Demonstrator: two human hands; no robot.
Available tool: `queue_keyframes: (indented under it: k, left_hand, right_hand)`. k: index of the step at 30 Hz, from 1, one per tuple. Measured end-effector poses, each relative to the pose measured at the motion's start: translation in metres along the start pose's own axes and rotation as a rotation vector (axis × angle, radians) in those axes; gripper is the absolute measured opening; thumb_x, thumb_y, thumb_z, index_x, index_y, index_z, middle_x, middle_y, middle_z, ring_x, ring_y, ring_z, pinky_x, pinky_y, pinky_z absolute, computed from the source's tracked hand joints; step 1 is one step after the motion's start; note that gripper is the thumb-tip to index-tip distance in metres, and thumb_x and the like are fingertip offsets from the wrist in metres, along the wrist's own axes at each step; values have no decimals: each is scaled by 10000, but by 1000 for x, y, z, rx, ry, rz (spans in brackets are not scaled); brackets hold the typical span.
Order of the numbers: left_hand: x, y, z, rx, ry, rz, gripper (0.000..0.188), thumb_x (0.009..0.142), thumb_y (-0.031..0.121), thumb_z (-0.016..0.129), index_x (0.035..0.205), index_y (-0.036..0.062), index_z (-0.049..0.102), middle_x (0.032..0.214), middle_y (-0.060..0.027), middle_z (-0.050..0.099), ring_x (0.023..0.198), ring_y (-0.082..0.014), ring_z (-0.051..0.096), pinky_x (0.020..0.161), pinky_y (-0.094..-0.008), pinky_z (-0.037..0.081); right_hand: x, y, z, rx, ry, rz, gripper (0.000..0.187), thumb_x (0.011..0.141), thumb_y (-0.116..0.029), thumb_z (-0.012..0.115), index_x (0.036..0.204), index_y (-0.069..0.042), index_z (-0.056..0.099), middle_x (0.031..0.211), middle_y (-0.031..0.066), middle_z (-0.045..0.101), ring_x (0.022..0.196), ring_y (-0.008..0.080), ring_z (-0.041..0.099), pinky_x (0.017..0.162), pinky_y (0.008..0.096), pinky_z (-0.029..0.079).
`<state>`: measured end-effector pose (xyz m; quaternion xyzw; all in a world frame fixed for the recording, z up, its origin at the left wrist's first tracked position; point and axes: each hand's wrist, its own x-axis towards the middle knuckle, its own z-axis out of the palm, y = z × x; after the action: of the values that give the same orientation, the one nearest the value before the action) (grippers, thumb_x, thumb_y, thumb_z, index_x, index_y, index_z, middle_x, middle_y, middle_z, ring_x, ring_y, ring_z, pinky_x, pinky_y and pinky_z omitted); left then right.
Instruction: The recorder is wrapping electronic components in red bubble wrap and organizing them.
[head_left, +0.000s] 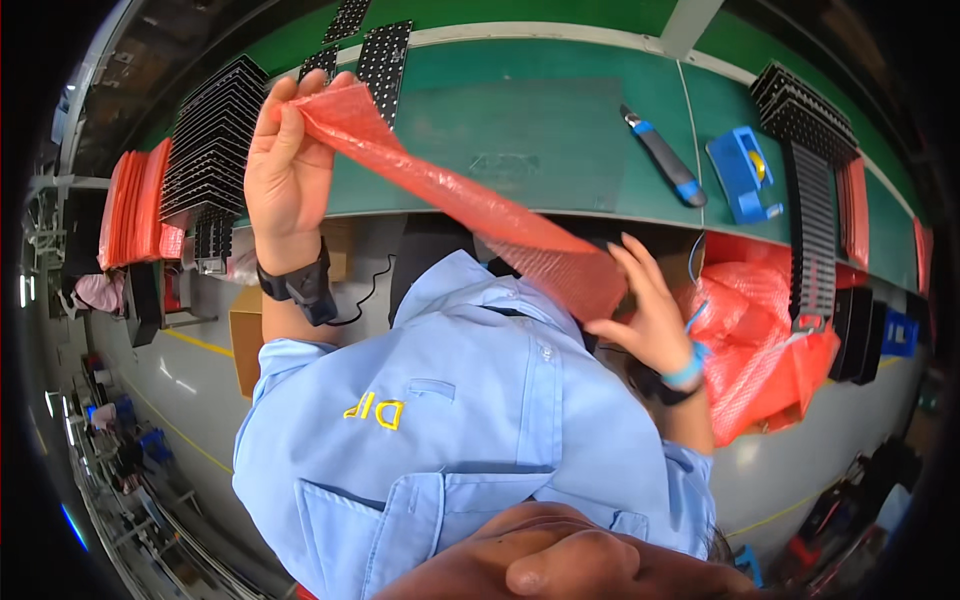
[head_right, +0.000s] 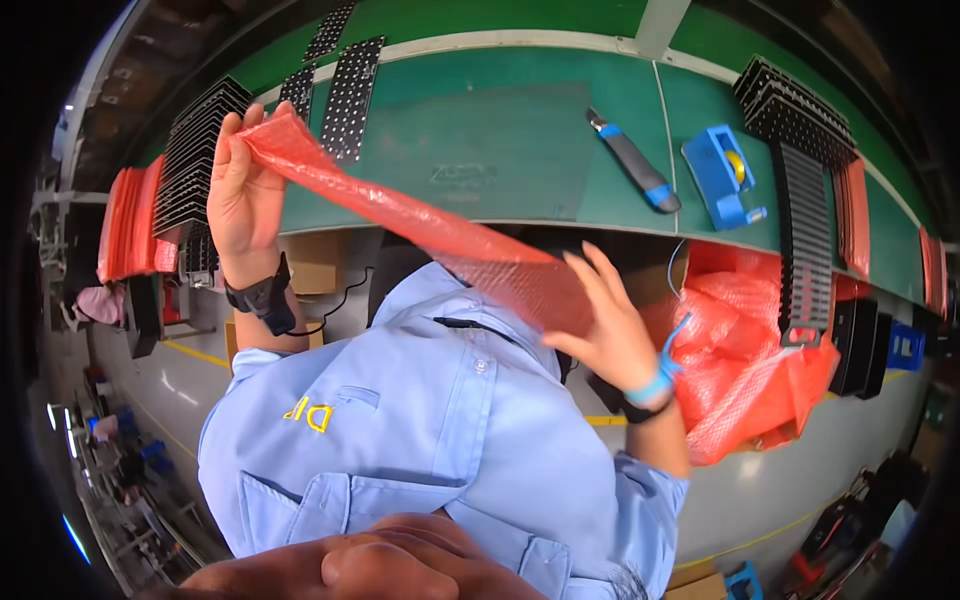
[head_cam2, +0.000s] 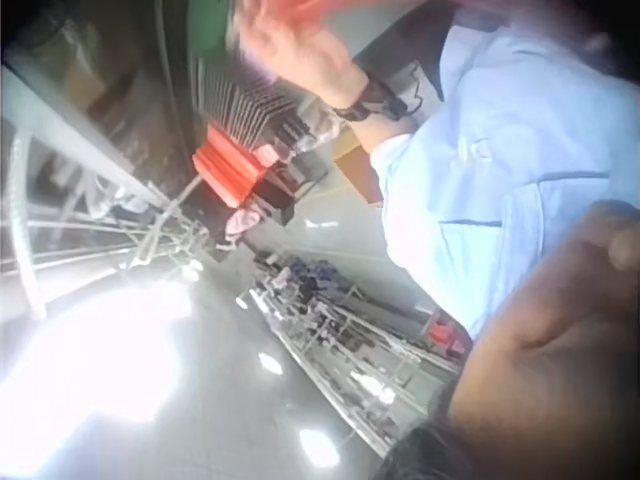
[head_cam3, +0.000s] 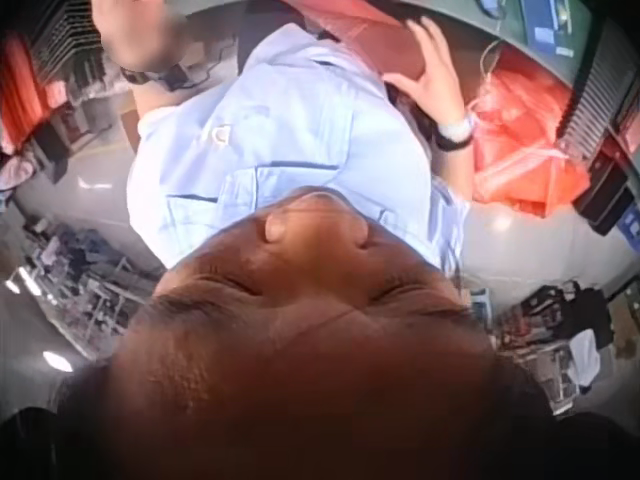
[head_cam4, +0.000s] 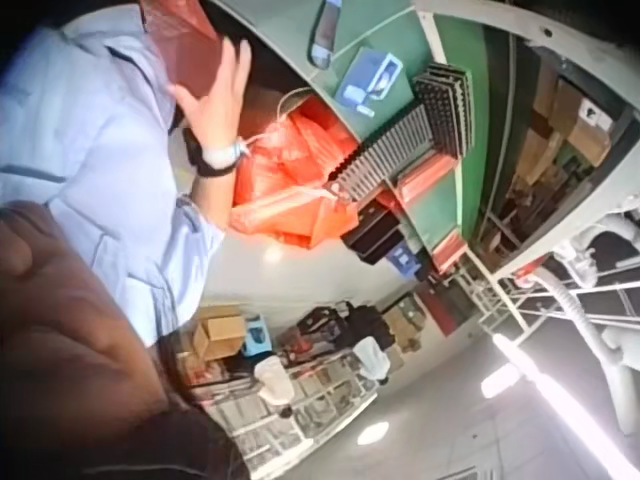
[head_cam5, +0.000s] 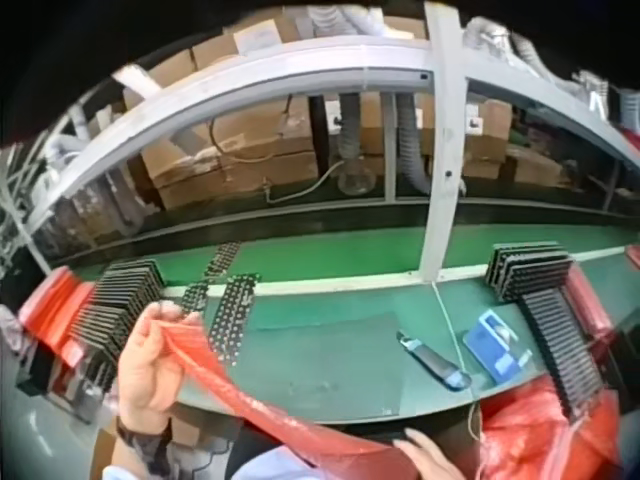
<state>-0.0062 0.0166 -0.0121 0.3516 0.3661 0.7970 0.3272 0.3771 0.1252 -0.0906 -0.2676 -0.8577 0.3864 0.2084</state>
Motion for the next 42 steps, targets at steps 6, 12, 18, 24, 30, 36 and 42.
queue_keyframes:
  k: [6, 12, 18, 24, 30, 36, 42]
  left_hand:
    - [-12, 24, -17, 80, 192, 25, 498, 962, 350, 574, 1365, 78, 463, 1330, -166, 541, 1207, -311, 527, 1048, -469, 421]
    - [-81, -43, -24, -658, -243, -420, 1235, 622, 762, 690, 1462, -23, 240, 1542, -168, 259, 1368, -375, 344, 1141, -497, 285]
    - [-57, -104, -39, -322, 64, -679, 573, 863, 318, 697, 1311, 14, 511, 1215, -114, 610, 1108, -209, 593, 936, -384, 491]
    - [-11, -71, -45, -125, 353, -241, 238, 906, 183, 660, 1101, 49, 636, 997, -45, 670, 789, -140, 631, 688, -289, 524]
    - [-21, -61, -90, -5, 324, -216, 216, 948, 221, 605, 1095, 63, 617, 940, -42, 687, 818, -134, 667, 616, -261, 533]
    - [-46, -30, -88, -158, 485, -130, 223, 968, 226, 556, 1079, 42, 618, 964, -48, 691, 823, -141, 669, 584, -267, 535]
    - [-62, -1, -65, -162, 456, -49, 231, 970, 199, 541, 1096, 17, 610, 1012, -67, 683, 863, -161, 675, 650, -313, 577]
  right_hand:
    - [26, -1, 110, 545, 22, 132, 330, 851, -98, 719, 1136, 8, 593, 985, 34, 633, 821, 103, 584, 694, 218, 480]
    - [56, -52, 109, 1008, -131, 200, 149, 902, -97, 666, 1014, -14, 614, 787, -43, 577, 684, 13, 505, 572, 168, 387]
    - [61, -46, 122, 975, -340, 258, 117, 911, -104, 657, 964, -13, 607, 779, -47, 574, 655, 10, 493, 552, 172, 384]
    - [25, -24, 91, 358, -145, 106, 263, 813, -156, 755, 985, -20, 610, 810, -1, 588, 713, 87, 544, 630, 232, 440]
    - [-2, -7, 84, -797, 383, -123, 391, 672, -140, 815, 994, -46, 613, 891, 68, 608, 865, 238, 598, 734, 351, 472]
    - [-47, 126, 139, -650, 117, 130, 396, 647, -119, 781, 1013, -82, 634, 1006, 87, 620, 1023, 326, 563, 808, 433, 455]
    - [6, -13, 94, -254, -9, -164, 382, 654, -134, 803, 991, -63, 638, 1032, 106, 645, 960, 319, 613, 775, 409, 514]
